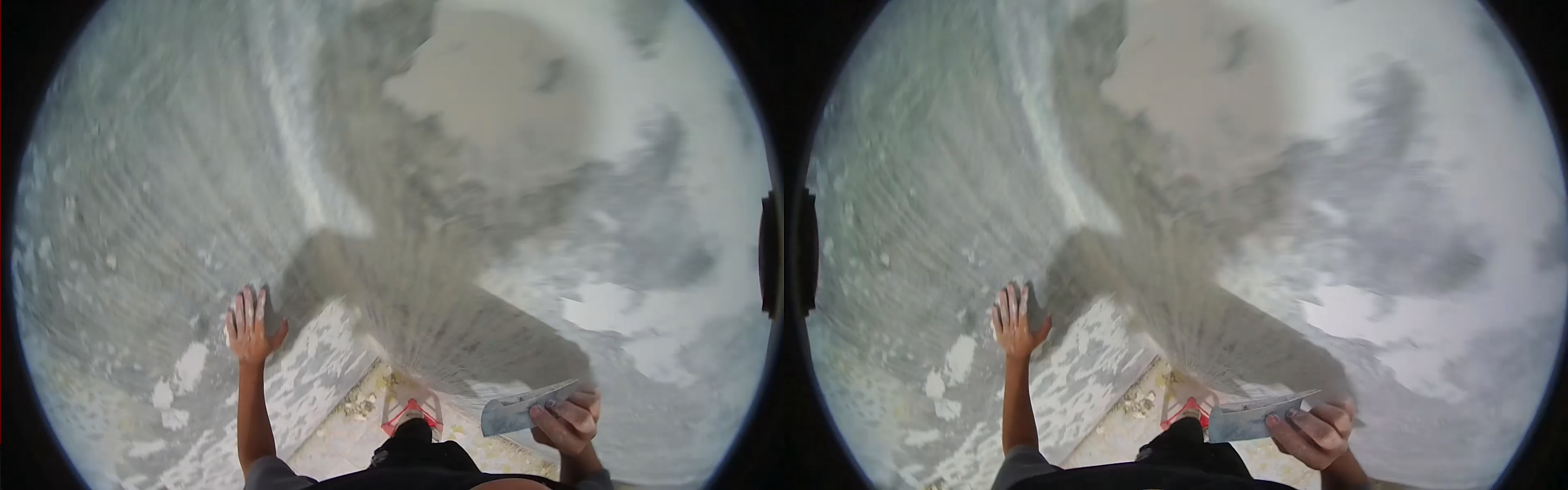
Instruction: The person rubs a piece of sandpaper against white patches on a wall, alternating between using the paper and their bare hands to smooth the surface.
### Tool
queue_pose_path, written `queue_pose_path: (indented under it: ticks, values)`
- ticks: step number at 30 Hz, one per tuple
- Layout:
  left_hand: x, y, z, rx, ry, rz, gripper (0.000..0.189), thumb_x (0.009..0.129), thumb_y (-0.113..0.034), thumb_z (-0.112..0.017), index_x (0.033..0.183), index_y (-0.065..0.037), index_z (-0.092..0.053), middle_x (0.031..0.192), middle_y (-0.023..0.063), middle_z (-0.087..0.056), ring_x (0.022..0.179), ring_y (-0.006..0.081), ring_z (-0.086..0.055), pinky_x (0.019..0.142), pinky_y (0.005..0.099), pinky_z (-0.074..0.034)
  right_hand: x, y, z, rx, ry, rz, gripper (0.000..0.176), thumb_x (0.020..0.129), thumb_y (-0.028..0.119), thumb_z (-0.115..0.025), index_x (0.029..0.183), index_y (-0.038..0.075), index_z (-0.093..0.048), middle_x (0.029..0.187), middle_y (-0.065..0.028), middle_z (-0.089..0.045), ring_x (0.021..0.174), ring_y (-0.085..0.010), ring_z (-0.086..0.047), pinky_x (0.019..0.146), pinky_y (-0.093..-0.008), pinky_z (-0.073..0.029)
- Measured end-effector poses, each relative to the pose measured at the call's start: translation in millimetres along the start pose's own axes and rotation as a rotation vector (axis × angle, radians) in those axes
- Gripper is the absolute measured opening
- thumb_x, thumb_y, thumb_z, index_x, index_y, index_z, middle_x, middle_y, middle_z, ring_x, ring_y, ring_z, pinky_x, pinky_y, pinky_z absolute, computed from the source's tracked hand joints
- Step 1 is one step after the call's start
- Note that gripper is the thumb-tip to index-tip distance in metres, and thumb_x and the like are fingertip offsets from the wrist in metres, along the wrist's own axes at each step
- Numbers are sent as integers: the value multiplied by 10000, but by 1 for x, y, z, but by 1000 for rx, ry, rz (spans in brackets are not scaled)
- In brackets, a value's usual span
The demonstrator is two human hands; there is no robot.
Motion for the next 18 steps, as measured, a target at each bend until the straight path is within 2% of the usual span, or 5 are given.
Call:
queue_pose_path:
  ticks: [2,4,10,14,18]
  values:
    - [-17,15,-46,-152,88,42,1024,741,-483,-820,1603,-148,-379,1645,194,-377,1519,408,-328,1201,541,-279,18,11,-2,-281,-87,66,288,757,198,-857,1022,281,-780,967,58,-525,852,-179,-433,717,-414,-311]
    - [142,106,39,-59,-149,-90,1014,728,-438,-844,1590,-143,-399,1638,209,-382,1521,413,-323,1195,554,-285,30,20,19,-451,-516,-54,243,779,177,-837,992,280,-780,907,53,-517,843,-210,-416,691,-407,-294]
    - [189,61,180,-383,-501,-69,715,739,-201,-829,1405,-92,-595,1510,210,-547,1358,463,-492,1154,595,-345,21,8,101,-689,-574,-86,188,816,206,-794,1000,239,-804,899,11,-587,843,-229,-446,713,-391,-320]
    - [223,-25,369,-546,-797,-502,292,840,-139,-721,1120,-61,-687,1146,178,-742,1142,401,-639,1026,573,-491,32,4,133,-622,-710,-155,210,817,227,-756,1009,168,-817,889,-23,-651,824,-230,-484,749,-375,-349]
    - [207,-11,508,-750,-1107,-1015,319,921,-218,-634,1191,-50,-662,1141,197,-715,1146,410,-637,1028,600,-492,43,9,134,-563,-750,-121,271,748,194,-758,1005,150,-833,866,-20,-657,805,-212,-481,743,-369,-358]
Point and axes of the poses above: each hand's wrist, its own x-axis towards the middle knuckle, its own z-axis out of the back of the hand, y = z × x, the point moved 10 cm from there along x, towards the middle knuckle
